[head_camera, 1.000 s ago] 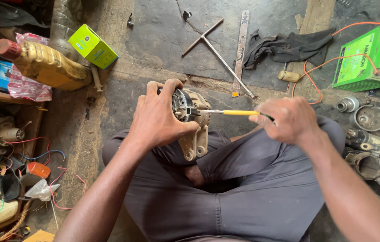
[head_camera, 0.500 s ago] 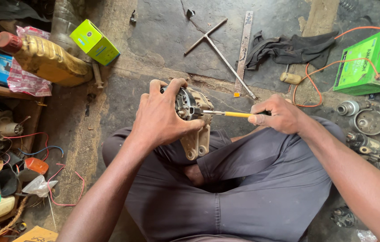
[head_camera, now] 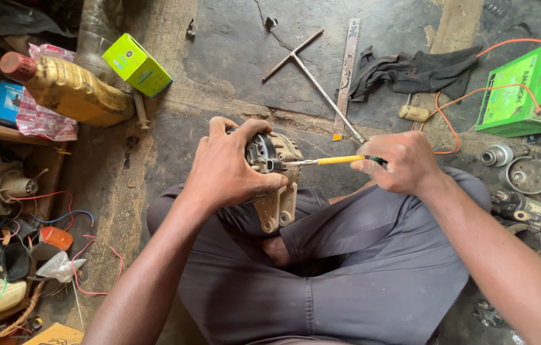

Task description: The person sits on the floor and uses a screwdriver to pry and separate the housing of a car alternator. They manipulate the tool to loosen internal components and eventually separate the two halves of the casing.

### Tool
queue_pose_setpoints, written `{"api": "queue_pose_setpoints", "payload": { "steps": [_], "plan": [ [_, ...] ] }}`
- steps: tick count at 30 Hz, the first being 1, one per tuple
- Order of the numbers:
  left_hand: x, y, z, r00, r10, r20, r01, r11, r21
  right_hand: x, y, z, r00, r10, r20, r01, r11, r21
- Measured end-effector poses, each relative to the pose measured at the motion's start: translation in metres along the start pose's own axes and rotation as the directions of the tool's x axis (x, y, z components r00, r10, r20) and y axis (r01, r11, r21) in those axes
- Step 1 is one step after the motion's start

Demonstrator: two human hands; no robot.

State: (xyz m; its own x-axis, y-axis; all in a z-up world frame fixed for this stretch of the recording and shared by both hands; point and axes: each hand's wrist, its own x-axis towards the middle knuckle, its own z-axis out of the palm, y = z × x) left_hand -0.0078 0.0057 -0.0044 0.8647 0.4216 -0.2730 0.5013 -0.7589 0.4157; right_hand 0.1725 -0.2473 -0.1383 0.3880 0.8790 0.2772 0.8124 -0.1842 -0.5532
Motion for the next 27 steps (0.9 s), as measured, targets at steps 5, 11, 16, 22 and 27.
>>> {"api": "queue_pose_setpoints", "payload": {
  "steps": [5,11,16,22,27],
  "plan": [
    [0.0,0.0,0.003,1.0,-0.005,-0.031,0.004,1.0,-0.021,0.001,0.006,-0.01,0.988,0.108,0.106,-0.11,0.994,0.011],
    [-0.001,0.003,0.004,0.999,0.001,-0.041,-0.001,1.0,-0.006,0.004,-0.01,-0.032,0.996,0.083,0.018,-0.083,0.996,-0.012],
    [-0.004,-0.002,0.004,0.999,0.02,-0.028,-0.021,0.999,-0.024,0.024,-0.059,-0.064,0.974,0.178,0.139,-0.133,0.949,-0.287],
    [-0.006,0.0,0.005,1.0,0.006,-0.009,-0.006,1.0,-0.003,0.053,-0.112,-0.113,0.884,0.306,0.355,-0.043,0.807,-0.589],
    [-0.008,0.001,0.005,1.0,0.005,-0.031,-0.005,1.0,0.009,0.073,-0.114,-0.119,0.799,0.372,0.472,0.057,0.735,-0.675]
  ]
}}
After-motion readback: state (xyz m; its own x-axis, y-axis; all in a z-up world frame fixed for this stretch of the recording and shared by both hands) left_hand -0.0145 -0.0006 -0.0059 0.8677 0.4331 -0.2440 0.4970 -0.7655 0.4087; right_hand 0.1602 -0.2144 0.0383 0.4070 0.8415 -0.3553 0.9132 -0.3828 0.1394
